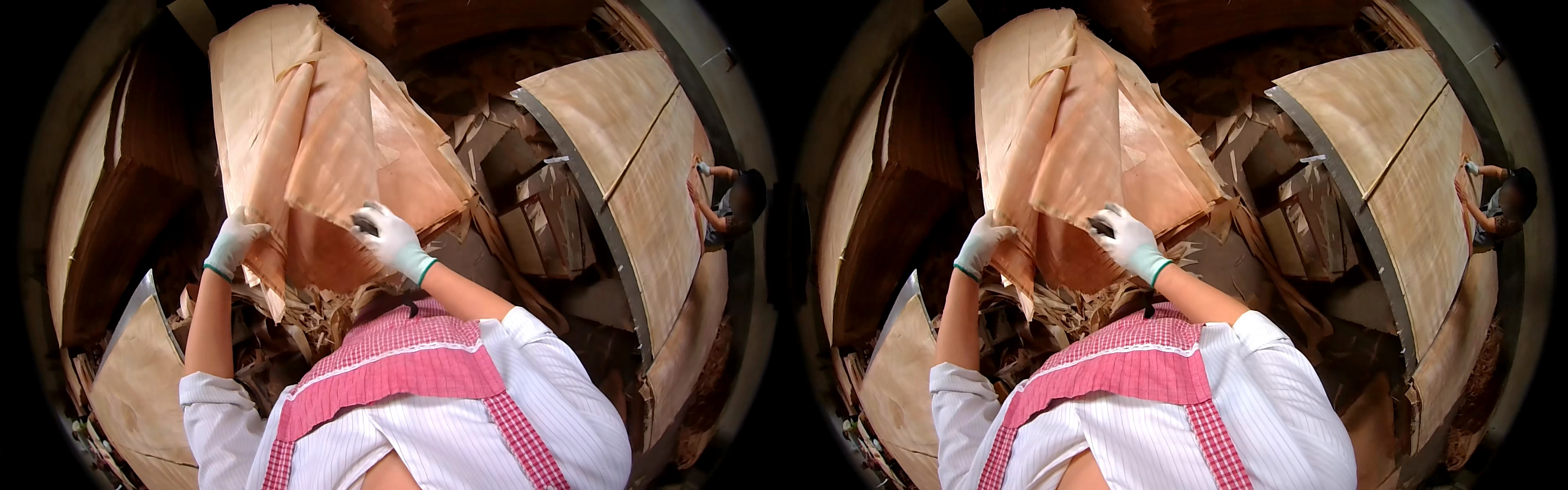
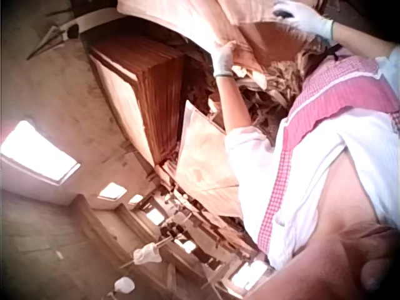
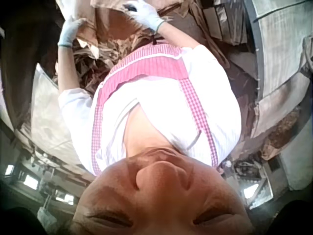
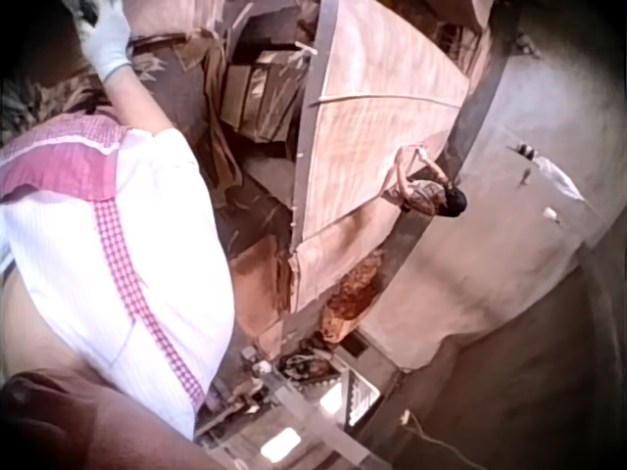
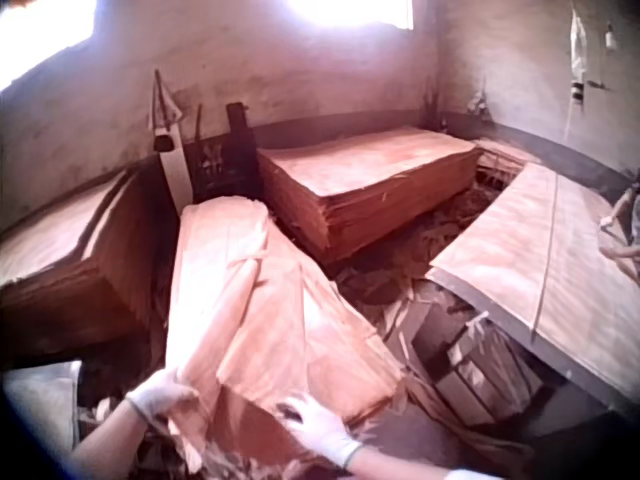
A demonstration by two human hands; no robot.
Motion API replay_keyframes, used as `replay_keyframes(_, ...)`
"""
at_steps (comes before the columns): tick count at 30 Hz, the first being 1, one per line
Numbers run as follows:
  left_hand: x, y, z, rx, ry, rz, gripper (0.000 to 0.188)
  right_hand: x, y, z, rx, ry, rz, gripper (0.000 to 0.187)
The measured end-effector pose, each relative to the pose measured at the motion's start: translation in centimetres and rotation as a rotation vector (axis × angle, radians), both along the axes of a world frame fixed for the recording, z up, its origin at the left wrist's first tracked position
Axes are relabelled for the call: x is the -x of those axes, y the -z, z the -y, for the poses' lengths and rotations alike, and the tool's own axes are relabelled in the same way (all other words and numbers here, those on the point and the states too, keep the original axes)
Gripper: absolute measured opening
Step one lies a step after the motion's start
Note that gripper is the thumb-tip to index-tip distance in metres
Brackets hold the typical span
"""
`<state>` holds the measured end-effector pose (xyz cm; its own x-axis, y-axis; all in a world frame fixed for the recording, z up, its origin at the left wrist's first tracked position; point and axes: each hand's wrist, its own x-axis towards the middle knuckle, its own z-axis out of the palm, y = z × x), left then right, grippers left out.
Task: The person uses a ruler and a knife to measure and cut thin sheets of wood veneer on a workbench. They lift the cut pieces, inspect them, and stack them into a pile.
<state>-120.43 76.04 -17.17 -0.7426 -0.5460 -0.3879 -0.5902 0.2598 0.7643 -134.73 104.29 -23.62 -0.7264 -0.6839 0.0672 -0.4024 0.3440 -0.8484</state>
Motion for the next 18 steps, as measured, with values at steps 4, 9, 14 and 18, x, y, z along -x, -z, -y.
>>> replay_keyframes(4, -0.1, 0.8, -0.1, -0.013, -0.013, -0.001, 0.034, 3.0, 3.0, -1.9, -0.052, 0.18, 0.418, 0.024)
replay_keyframes(9, -0.6, 0.7, -0.4, -0.041, -0.069, -0.029, 0.033, 8.0, 3.5, -2.9, -0.692, 0.463, -0.111, 0.031)
replay_keyframes(14, -1.1, 0.7, -0.3, -0.007, -0.064, 0.019, 0.033, 13.5, 8.8, -4.5, -0.707, 0.441, 0.304, 0.041)
replay_keyframes(18, 0.4, 1.3, -0.1, -0.016, -0.021, -0.021, 0.033, 17.0, 12.2, -7.2, -0.814, 0.259, 0.062, 0.04)
